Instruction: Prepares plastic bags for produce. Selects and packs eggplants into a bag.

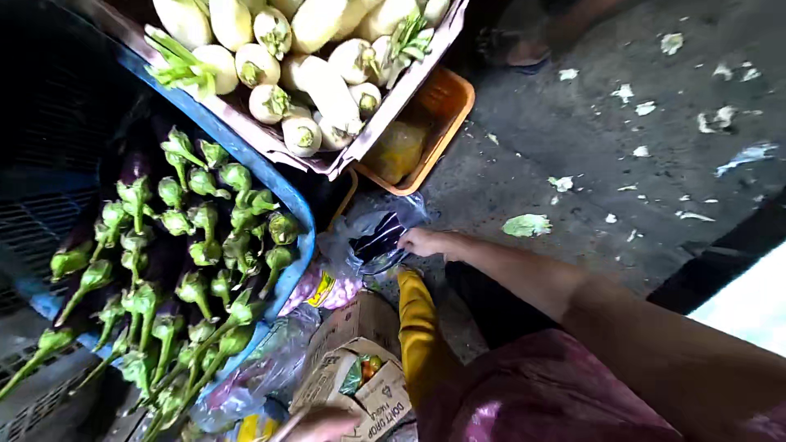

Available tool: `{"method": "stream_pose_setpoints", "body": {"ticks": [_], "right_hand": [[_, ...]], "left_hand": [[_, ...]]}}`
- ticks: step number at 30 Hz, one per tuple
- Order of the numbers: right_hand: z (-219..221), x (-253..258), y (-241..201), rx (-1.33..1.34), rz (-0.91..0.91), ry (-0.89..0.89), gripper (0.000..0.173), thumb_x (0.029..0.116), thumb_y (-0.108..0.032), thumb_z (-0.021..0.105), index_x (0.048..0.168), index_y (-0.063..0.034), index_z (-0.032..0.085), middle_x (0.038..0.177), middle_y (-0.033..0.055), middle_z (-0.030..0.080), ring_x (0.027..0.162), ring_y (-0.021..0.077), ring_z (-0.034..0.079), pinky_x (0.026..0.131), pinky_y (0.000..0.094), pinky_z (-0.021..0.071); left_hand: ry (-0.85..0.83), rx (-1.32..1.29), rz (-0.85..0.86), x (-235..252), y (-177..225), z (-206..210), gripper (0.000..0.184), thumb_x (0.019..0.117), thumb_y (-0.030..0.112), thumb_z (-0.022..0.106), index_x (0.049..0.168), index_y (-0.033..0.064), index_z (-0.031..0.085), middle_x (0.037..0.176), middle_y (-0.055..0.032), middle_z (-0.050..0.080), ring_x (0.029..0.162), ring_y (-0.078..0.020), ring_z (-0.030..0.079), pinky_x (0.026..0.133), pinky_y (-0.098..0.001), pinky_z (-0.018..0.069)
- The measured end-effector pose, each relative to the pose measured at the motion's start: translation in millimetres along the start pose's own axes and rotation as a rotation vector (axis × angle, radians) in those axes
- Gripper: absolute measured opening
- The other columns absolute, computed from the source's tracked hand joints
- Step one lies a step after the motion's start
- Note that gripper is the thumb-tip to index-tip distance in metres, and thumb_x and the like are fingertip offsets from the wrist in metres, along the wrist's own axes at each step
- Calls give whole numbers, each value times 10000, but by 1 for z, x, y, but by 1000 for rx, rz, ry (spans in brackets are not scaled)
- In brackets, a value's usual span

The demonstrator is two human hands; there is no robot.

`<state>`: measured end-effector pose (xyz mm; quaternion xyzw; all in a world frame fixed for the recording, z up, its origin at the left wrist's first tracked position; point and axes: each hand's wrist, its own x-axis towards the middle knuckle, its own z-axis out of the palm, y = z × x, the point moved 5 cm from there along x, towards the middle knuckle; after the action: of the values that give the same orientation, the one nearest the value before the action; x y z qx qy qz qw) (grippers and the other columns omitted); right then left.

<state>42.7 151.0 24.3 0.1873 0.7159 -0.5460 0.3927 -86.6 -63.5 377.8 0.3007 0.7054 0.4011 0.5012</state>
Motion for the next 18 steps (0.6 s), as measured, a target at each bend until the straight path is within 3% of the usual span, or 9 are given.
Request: {"method": "stream_pose_setpoints", "body": {"ticks": [2,4,5,8,10,12,14,16,18], "right_hand": [[14,47,2,51,24,8,404,1028,-30,510,1426,3,571,1440,246,571,1360,383,535,1164,535,381],[19,85,15,-21,115,65,502,996,-80,584,1485,-7,502,1532,246,472,1426,403,454,1180,570,353],[17,101,27,-93,160,76,569,986,-174,643,1498,8,473,1557,250,437,1465,411,394,1196,586,315],[30,130,67,-305,211,20,909,854,-543,781,1511,-4,459,1563,273,415,1495,455,309,1213,659,192],[40,138,76,-415,182,-14,1014,774,-531,842,1556,-53,408,1596,268,366,1509,481,253,1211,682,158],[41,141,68,-477,159,-44,962,789,-403,858,1548,-21,406,1578,287,382,1486,483,296,1210,652,182],[40,137,58,-479,178,-115,862,855,-323,819,1517,53,413,1565,316,386,1477,478,330,1217,621,213],[34,136,57,-477,245,-209,799,885,-380,793,1441,103,483,1536,341,402,1448,496,367,1169,640,307],[30,136,56,-502,289,-298,704,924,-470,725,1294,117,604,1455,344,490,1391,490,445,1123,646,356]], "left_hand": [[-151,74,-136,40,-75,56,345,1040,233,567,1260,-3,687,1234,-112,714,1109,-131,689,987,-333,563],[-130,152,-363,82,-144,96,340,1045,209,566,1307,13,659,1305,-148,675,1152,-197,685,1015,-374,553],[-98,168,-427,104,-172,109,340,1048,189,561,1320,3,646,1336,-170,653,1186,-234,670,1039,-397,536],[56,177,-426,164,-246,138,318,1043,105,531,1316,-14,643,1351,-192,636,1189,-254,659,1026,-386,533],[121,220,-438,201,-292,152,338,1018,43,532,1335,-34,624,1423,-222,584,1292,-300,598,1101,-405,476],[86,292,-529,230,-322,158,428,1008,16,530,1431,-48,527,1520,-253,478,1420,-336,475,1194,-413,374],[-56,474,-625,246,-340,163,504,994,65,572,1475,-53,480,1518,-262,480,1453,-349,429,1224,-425,312],[-255,665,-742,253,-353,165,546,984,210,626,1455,-41,505,1482,-247,525,1431,-367,450,1203,-497,328],[-407,769,-849,256,-355,164,531,1005,322,613,1407,-21,560,1434,-242,571,1388,-382,499,1164,-549,360]]}}
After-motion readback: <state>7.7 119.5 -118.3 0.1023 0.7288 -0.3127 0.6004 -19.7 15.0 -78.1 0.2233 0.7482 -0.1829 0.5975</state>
